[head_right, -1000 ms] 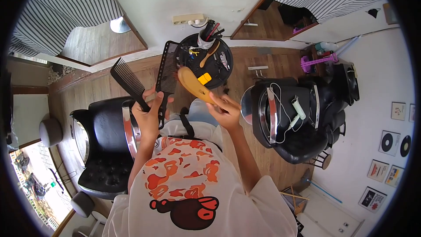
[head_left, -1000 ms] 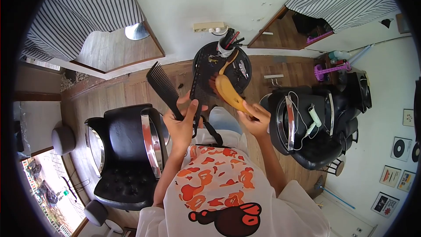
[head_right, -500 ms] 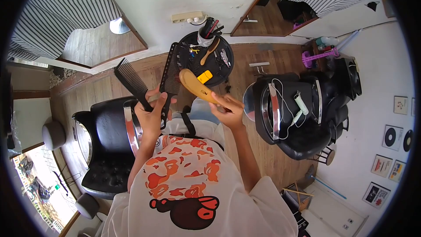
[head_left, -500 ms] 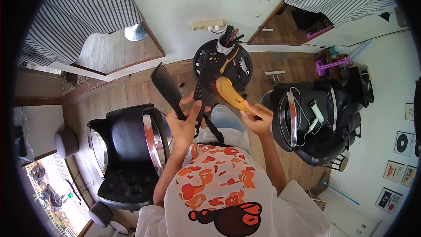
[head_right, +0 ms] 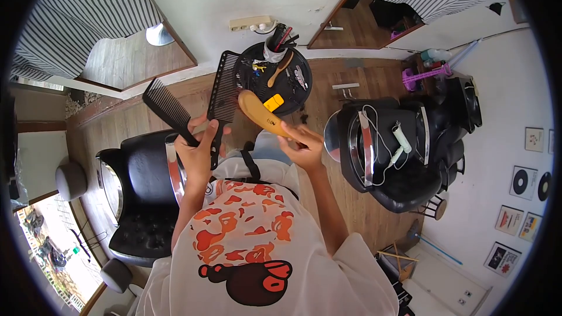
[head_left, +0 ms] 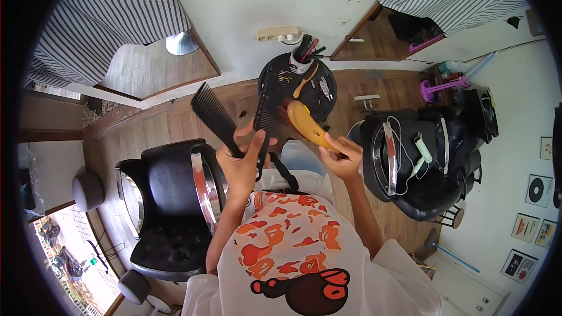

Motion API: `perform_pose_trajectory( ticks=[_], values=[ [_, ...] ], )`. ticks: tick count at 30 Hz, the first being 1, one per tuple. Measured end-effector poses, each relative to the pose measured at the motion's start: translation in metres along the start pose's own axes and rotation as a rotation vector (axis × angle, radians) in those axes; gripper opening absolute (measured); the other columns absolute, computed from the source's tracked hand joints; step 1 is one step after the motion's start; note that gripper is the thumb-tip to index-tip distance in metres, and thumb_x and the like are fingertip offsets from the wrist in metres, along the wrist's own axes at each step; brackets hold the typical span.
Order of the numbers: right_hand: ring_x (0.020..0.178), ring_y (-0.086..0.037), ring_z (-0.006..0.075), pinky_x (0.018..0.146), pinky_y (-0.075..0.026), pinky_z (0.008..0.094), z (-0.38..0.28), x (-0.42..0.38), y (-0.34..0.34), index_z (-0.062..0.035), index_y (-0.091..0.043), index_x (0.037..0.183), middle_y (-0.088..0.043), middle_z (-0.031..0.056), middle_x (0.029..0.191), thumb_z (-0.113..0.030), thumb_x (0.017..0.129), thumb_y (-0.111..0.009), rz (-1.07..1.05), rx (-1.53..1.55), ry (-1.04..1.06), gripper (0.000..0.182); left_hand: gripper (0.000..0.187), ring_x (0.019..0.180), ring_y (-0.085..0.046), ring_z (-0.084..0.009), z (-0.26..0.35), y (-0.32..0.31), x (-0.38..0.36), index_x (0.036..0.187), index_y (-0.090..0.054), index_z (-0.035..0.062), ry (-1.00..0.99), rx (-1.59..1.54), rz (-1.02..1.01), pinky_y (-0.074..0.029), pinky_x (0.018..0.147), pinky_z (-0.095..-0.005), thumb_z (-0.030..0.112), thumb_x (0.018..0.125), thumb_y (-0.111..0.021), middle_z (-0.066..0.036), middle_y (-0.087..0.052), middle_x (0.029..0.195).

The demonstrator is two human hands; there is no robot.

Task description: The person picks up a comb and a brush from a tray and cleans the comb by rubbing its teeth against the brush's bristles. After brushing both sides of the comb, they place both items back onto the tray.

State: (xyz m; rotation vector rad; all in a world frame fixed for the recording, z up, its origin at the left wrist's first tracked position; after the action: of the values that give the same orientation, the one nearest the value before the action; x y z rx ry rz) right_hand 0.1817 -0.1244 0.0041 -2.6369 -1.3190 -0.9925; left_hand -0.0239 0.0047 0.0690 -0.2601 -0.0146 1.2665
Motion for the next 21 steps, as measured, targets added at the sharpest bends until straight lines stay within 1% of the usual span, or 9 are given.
perform_pose_trajectory(
  ticks=[2, 6, 7, 11, 12, 16, 17, 21],
  values=[
    [0.052, -0.033, 0.0072, 0.048, -0.028, 0.0218, -0.001, 0.002, 0.001, -0.0016, -0.078, 0.114, -0.052, -0.0025, 0.064, 0.013, 0.067, -0.08, -0.004, -0.023, -0.024, 0.05, 0.022, 0.05, -0.06, -0.016, -0.002, -0.002, 0.0, 0.118, -0.064, -0.0015, -0.008, 0.014, 0.002, -0.044, 0.04, -0.0252, 0.0, 0.096, -0.068, -0.021, -0.075, 0.084],
    [0.052, -0.033, 0.0077, 0.049, -0.029, 0.0221, -0.026, 0.023, -0.026, -0.0004, -0.077, 0.114, -0.053, -0.0021, 0.064, 0.012, 0.067, -0.081, -0.048, 0.057, 0.058, 0.048, 0.021, 0.047, -0.058, -0.0154, -0.017, -0.018, -0.006, 0.117, -0.064, -0.0013, -0.012, -0.006, -0.159, -0.043, 0.04, -0.0251, 0.001, 0.096, -0.069, -0.022, -0.075, 0.084],
    [0.052, -0.033, 0.0077, 0.049, -0.029, 0.0221, -0.025, 0.022, -0.026, -0.0004, -0.077, 0.114, -0.053, -0.0021, 0.064, 0.012, 0.067, -0.081, -0.046, 0.057, 0.057, 0.048, 0.021, 0.047, -0.058, -0.0154, -0.015, -0.017, -0.005, 0.117, -0.064, -0.0013, -0.012, -0.005, -0.16, -0.043, 0.04, -0.0251, 0.001, 0.096, -0.069, -0.022, -0.075, 0.084],
    [0.053, -0.033, 0.008, 0.049, -0.029, 0.0225, -0.007, 0.013, -0.016, -0.0001, -0.077, 0.114, -0.052, -0.002, 0.064, 0.01, 0.068, -0.081, -0.028, 0.064, 0.049, 0.048, 0.022, 0.045, -0.056, -0.0149, -0.001, -0.003, 0.002, 0.118, -0.064, -0.0014, 0.02, -0.034, 0.005, -0.042, 0.039, -0.0246, 0.002, 0.097, -0.069, -0.02, -0.075, 0.083],
    [0.053, -0.033, 0.008, 0.049, -0.029, 0.0225, -0.002, 0.01, -0.013, -0.0001, -0.077, 0.114, -0.052, -0.002, 0.064, 0.01, 0.068, -0.081, -0.031, 0.066, 0.052, 0.048, 0.022, 0.045, -0.056, -0.0149, 0.001, -0.002, 0.003, 0.118, -0.064, -0.0014, 0.017, -0.035, 0.009, -0.042, 0.039, -0.0246, 0.002, 0.097, -0.069, -0.02, -0.075, 0.083],
    [0.053, -0.033, 0.008, 0.049, -0.029, 0.0227, 0.013, -0.008, 0.008, -0.0008, -0.077, 0.116, -0.051, -0.0023, 0.064, 0.01, 0.069, -0.08, -0.014, 0.016, -0.072, 0.048, 0.024, 0.045, -0.055, -0.0136, 0.005, -0.001, 0.006, 0.12, -0.064, -0.0015, -0.036, 0.0, 0.037, -0.042, 0.04, -0.0241, 0.002, 0.097, -0.069, -0.018, -0.076, 0.081],
    [0.053, -0.033, 0.008, 0.049, -0.029, 0.0227, 0.01, -0.005, 0.008, -0.0008, -0.077, 0.116, -0.051, -0.0023, 0.064, 0.01, 0.069, -0.08, -0.018, 0.016, -0.073, 0.048, 0.024, 0.045, -0.055, -0.0136, 0.003, -0.002, 0.004, 0.12, -0.064, -0.0015, -0.034, -0.001, 0.041, -0.042, 0.04, -0.0241, 0.002, 0.097, -0.069, -0.018, -0.076, 0.081],
    [0.053, -0.034, 0.0083, 0.049, -0.029, 0.0224, -0.003, 0.01, -0.001, -0.0005, -0.077, 0.116, -0.055, -0.0011, 0.066, 0.01, 0.07, -0.08, -0.141, 0.05, -0.062, 0.047, 0.027, 0.044, -0.056, -0.0143, -0.009, -0.009, -0.002, 0.123, -0.065, 0.0009, -0.097, 0.095, -0.061, -0.04, 0.039, -0.0229, 0.003, 0.096, -0.069, -0.021, -0.075, 0.08]
  ],
)
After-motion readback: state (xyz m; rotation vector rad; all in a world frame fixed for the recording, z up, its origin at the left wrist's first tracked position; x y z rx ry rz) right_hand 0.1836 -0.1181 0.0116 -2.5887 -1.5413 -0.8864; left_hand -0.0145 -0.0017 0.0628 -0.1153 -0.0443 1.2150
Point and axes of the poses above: each hand's wrist, its own x-axis towards the middle knuckle, its own y-axis out of the back of the hand, z = x × y, the point moved 4 cm from there along x, towards the middle knuckle
